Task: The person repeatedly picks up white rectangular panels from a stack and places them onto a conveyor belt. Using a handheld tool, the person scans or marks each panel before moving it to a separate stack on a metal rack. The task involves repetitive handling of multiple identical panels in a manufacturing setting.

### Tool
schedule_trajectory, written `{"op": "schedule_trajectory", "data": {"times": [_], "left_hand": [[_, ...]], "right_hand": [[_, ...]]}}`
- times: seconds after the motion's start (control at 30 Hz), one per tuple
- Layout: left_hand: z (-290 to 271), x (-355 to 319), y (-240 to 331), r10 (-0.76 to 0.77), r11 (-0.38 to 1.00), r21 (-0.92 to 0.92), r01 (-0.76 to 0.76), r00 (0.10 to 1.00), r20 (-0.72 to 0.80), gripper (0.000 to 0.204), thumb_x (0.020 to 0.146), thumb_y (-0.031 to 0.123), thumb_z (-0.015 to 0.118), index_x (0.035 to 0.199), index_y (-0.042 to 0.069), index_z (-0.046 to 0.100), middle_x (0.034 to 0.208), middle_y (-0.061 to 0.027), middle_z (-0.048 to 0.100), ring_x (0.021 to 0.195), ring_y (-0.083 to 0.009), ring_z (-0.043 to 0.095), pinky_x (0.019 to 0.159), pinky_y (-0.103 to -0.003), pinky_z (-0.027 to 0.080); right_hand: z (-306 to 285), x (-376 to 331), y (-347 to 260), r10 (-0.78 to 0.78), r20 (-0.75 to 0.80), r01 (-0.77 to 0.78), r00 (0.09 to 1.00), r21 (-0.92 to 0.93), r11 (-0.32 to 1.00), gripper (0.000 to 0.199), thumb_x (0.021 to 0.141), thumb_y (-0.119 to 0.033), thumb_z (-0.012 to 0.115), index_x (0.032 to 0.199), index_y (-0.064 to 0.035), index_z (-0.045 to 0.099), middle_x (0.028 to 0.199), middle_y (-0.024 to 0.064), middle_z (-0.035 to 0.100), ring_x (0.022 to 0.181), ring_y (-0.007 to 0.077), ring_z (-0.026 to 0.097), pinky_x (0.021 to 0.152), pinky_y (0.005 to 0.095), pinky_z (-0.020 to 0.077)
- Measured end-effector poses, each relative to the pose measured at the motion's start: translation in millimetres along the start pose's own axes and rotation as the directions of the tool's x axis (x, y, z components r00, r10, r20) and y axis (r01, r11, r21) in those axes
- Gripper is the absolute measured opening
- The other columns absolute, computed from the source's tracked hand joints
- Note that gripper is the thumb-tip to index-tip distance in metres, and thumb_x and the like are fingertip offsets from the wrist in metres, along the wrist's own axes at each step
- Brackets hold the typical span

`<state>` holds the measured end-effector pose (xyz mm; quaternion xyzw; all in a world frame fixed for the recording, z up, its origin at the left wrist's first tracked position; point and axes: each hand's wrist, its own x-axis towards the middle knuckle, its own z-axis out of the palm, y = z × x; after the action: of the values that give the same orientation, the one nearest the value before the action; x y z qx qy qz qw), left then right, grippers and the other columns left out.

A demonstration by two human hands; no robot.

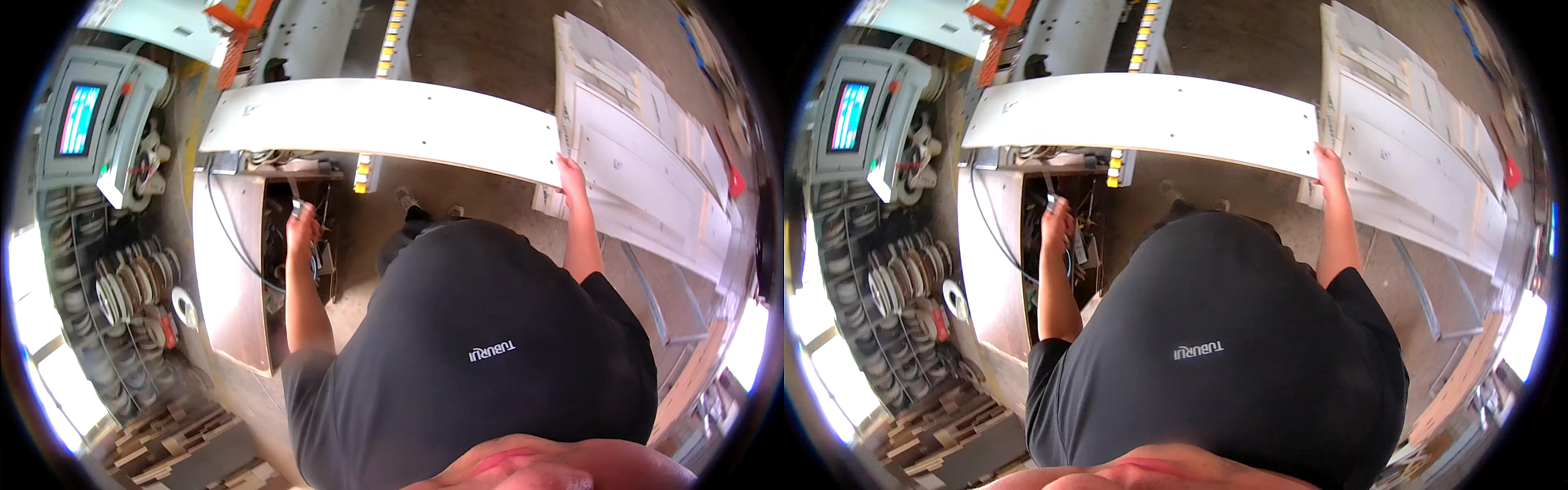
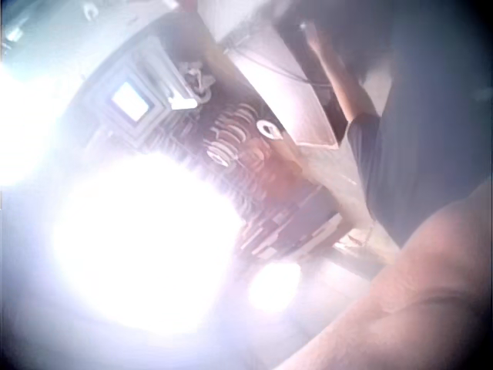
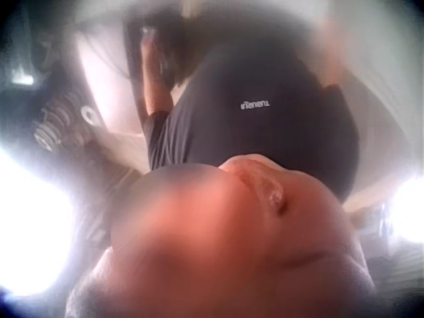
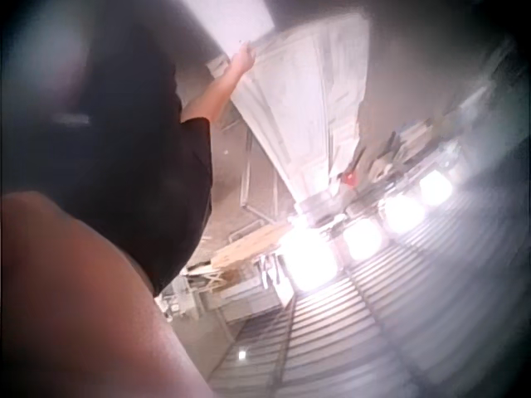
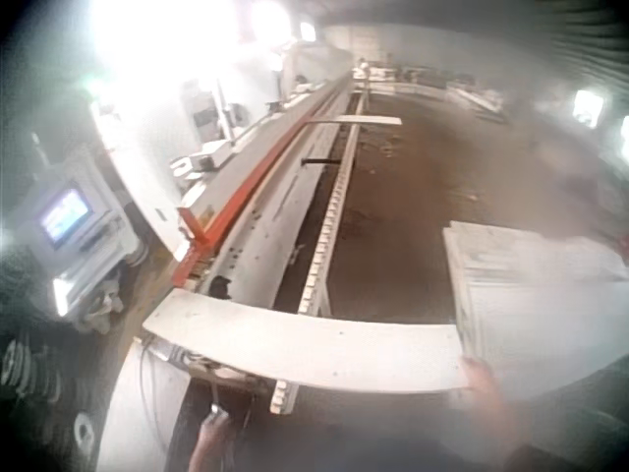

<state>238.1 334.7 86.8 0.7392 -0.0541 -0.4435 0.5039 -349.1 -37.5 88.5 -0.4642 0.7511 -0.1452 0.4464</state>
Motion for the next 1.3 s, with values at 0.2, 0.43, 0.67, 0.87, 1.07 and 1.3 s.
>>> {"op": "schedule_trajectory", "data": {"times": [0.2, 0.43, 0.67, 0.87, 1.07, 1.3], "left_hand": [[62, -55, -27, -0.292, 0.672, 0.677, -0.300, 0.733, 0.614, 0.031, 0.091, 0.037, 0.077, 0.105, 0.009, 0.074, 0.080, -0.0053, 0.070, 0.074, -0.0205, 0.066, 0.067, -0.038, 0.052], [46, -36, -15, 0.099, 0.780, 0.571, -0.254, 0.952, 0.288, 0.031, 0.092, 0.037, 0.073, 0.102, 0.008, 0.071, 0.085, -0.0091, 0.073, 0.080, -0.0238, 0.069, 0.074, -0.039, 0.053], [64, 35, 61, 0.084, 0.913, -0.380, -0.151, 0.979, -0.188, 0.021, 0.102, 0.022, 0.063, 0.118, 0.008, 0.064, 0.084, 0.0017, 0.060, 0.070, -0.0080, 0.055, 0.056, -0.026, 0.049], [90, 66, 68, 0.173, 0.825, -0.521, -0.218, 0.976, -0.134, 0.043, 0.102, 0.012, 0.058, 0.144, 0.007, 0.049, 0.103, -0.0007, 0.058, 0.090, -0.0109, 0.059, 0.076, -0.033, 0.059], [96, 78, 94, 0.150, 0.849, -0.496, -0.183, 0.983, -0.105, 0.040, 0.103, 0.012, 0.057, 0.142, 0.006, 0.052, 0.100, 0.0009, 0.059, 0.094, -0.0102, 0.059, 0.078, -0.033, 0.058], [124, 134, 125, 0.181, 0.861, -0.468, -0.197, 0.980, -0.079, 0.035, 0.104, 0.015, 0.059, 0.137, 0.006, 0.057, 0.102, 0.0020, 0.059, 0.095, -0.0105, 0.060, 0.075, -0.036, 0.060]], "right_hand": [[9, -1, 2, 0.084, 0.032, -0.083, 0.996, -0.024, 0.996, 0.061, 0.097, -0.061, 0.057, 0.120, -0.0064, 0.070, 0.090, 0.0061, 0.072, 0.070, 0.0193, 0.068, 0.051, 0.0354, 0.0551], [26, 4, 30, 0.146, 0.175, -0.166, 0.974, 0.104, 0.981, 0.066, 0.101, -0.061, 0.048, 0.127, -0.0025, 0.065, 0.097, 0.0095, 0.073, 0.073, 0.0216, 0.071, 0.052, 0.0385, 0.0551], [38, -26, 18, 0.248, 0.204, -0.239, 0.947, -0.069, 0.969, 0.072, 0.094, -0.065, 0.058, 0.131, -0.0025, 0.062, 0.113, 0.0117, 0.069, 0.088, 0.0237, 0.070, 0.061, 0.0397, 0.0549], [44, -47, -15, 0.085, 0.169, -0.063, 0.982, -0.128, 0.990, 0.068, 0.083, -0.058, 0.076, 0.123, -0.0035, 0.067, 0.103, 0.0093, 0.072, 0.080, 0.0206, 0.069, 0.057, 0.0352, 0.0527], [54, -41, -60, 0.067, 0.111, -0.039, 0.992, -0.237, 0.971, 0.066, 0.080, -0.057, 0.080, 0.119, -0.0041, 0.070, 0.101, 0.0090, 0.072, 0.081, 0.0210, 0.070, 0.059, 0.0360, 0.0554], [46, 31, -94, 0.087, 0.129, -0.044, 0.988, -0.305, 0.951, 0.067, 0.080, -0.059, 0.078, 0.119, -0.0039, 0.070, 0.103, 0.0117, 0.072, 0.086, 0.0222, 0.070, 0.061, 0.0380, 0.0574]]}}
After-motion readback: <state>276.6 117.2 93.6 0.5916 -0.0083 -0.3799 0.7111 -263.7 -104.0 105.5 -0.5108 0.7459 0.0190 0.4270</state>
